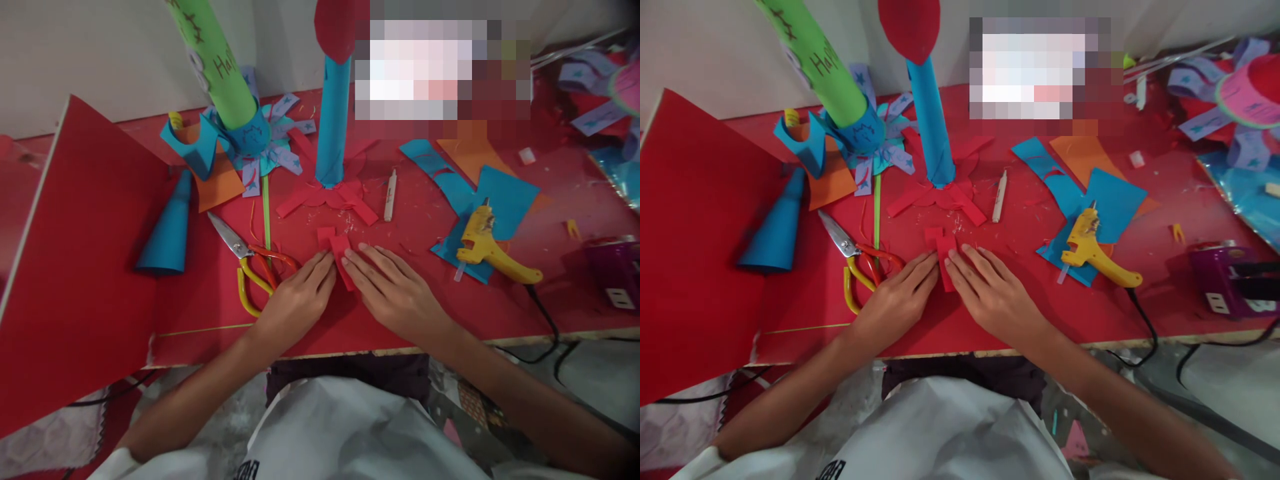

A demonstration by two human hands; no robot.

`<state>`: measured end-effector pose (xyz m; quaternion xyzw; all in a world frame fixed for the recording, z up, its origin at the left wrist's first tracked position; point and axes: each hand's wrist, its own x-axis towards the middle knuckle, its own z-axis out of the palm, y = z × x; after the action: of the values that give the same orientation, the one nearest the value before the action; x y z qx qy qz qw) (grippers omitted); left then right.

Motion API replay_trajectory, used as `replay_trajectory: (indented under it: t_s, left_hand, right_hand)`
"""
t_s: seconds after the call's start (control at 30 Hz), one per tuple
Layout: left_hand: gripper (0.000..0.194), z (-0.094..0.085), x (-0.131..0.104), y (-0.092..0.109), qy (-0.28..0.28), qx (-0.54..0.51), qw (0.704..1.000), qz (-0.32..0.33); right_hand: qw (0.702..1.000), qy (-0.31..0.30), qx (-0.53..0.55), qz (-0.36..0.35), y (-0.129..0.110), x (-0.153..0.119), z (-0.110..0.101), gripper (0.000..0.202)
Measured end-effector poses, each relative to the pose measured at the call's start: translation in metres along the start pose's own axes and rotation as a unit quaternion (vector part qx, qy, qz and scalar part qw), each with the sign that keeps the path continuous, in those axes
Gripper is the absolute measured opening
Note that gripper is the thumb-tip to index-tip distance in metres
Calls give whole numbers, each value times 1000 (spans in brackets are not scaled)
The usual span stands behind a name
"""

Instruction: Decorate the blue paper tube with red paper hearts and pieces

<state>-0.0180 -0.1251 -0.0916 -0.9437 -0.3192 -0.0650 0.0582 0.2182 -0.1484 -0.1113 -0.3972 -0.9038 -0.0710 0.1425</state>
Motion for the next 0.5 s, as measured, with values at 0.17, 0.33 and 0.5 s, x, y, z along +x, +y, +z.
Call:
replay_trajectory:
  t_s: [0.17, 0.33, 0.5]
  left_hand:
    - [39, 2, -2, -2, 10, -1, 1000, 1]
    - [42, 3, -3, -2, 9, -16, 1000, -5]
    - [43, 5, -7, -1, 14, -21, 999, -21]
  right_hand:
    - [1000, -7, 2, -13, -2, -2, -3, 54]
    - [1000, -16, 25, -5, -8, -3, -2, 53]
    - [999, -29, 9, 27, -15, -6, -2, 48]
